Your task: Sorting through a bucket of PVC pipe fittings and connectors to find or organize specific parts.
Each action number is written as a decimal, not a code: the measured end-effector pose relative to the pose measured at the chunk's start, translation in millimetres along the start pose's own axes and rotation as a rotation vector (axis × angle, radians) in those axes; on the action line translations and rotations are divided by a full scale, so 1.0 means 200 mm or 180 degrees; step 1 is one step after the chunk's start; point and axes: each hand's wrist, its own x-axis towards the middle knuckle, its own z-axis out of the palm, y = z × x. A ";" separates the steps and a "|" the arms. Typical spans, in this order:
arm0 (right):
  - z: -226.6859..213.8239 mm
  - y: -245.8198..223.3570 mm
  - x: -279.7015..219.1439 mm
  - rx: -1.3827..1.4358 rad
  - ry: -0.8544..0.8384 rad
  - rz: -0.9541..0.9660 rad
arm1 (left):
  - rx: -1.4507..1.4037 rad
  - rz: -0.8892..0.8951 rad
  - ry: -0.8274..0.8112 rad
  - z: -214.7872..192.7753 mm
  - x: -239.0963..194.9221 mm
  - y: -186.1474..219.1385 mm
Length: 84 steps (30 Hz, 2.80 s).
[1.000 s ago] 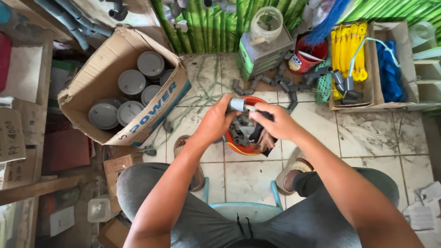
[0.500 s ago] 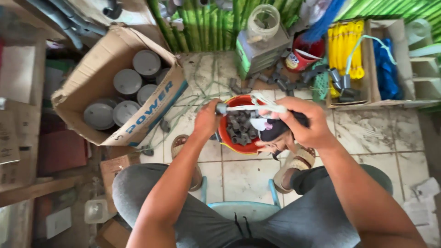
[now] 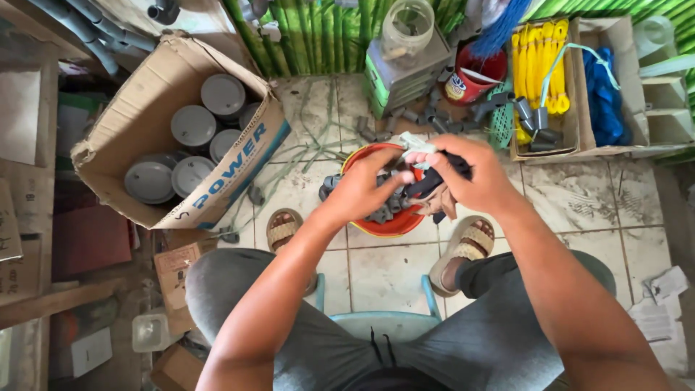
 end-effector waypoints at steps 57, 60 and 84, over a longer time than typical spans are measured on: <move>1.11 1.29 -0.20 -0.1756 -0.1680 0.2677 | 0.0128 -0.2142 0.0851 -0.14 0.08 0.12; 1.12 1.29 -0.19 -0.2251 -0.1919 0.2171 | 0.0151 -0.2143 0.0887 -0.14 0.07 0.11; 0.07 0.07 -0.05 0.0527 0.0699 0.1289 | -0.0985 -0.1779 0.0926 0.03 -0.04 0.01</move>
